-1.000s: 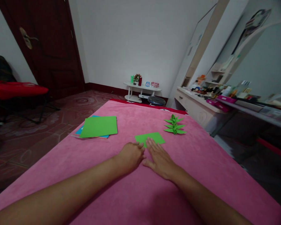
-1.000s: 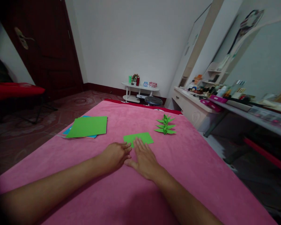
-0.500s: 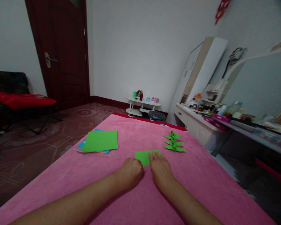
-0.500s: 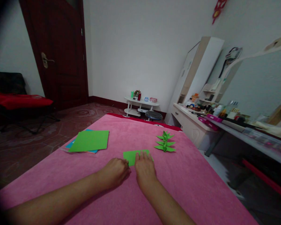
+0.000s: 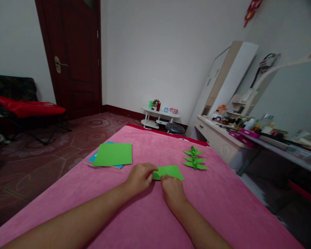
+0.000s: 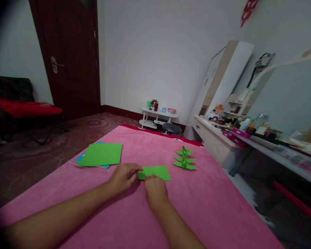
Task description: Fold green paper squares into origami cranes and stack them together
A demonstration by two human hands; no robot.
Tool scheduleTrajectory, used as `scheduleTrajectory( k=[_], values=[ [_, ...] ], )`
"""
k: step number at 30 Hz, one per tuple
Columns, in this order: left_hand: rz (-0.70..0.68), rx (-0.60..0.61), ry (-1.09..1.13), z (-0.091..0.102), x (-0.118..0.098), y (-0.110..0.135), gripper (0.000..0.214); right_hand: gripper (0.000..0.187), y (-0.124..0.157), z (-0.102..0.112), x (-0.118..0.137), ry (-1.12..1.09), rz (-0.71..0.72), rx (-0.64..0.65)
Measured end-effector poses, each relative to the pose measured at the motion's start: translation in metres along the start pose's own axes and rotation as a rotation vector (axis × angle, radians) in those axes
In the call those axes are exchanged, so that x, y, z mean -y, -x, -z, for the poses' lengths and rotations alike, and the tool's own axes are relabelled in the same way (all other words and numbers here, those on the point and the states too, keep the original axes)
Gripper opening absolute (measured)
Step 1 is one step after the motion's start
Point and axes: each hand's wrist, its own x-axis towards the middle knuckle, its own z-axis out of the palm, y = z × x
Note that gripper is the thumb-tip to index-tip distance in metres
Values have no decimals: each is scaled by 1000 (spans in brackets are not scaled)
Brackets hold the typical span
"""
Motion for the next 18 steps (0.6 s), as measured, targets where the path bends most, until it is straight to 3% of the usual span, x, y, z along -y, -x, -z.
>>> scheduleTrajectory(
  k=[3,6,9,11,15,18],
  values=[
    [12,-88,67,5,6,-3,37,25,4,1,-11,-54,-26,-68],
    [71,-213,152,10,15,-7,42,27,5,-3,-26,-265,13,-240],
    [169,-261,287,11,25,-11,44,31,10,-8,-39,-523,207,-455],
    [215,-246,360,8,29,-13,44,31,17,-12,-44,-632,343,-528],
    [255,-144,407,-4,29,-15,41,28,38,-22,-45,-709,519,-429],
    [167,5,342,-11,25,-13,38,23,47,-25,-44,-749,547,-329]
  ],
)
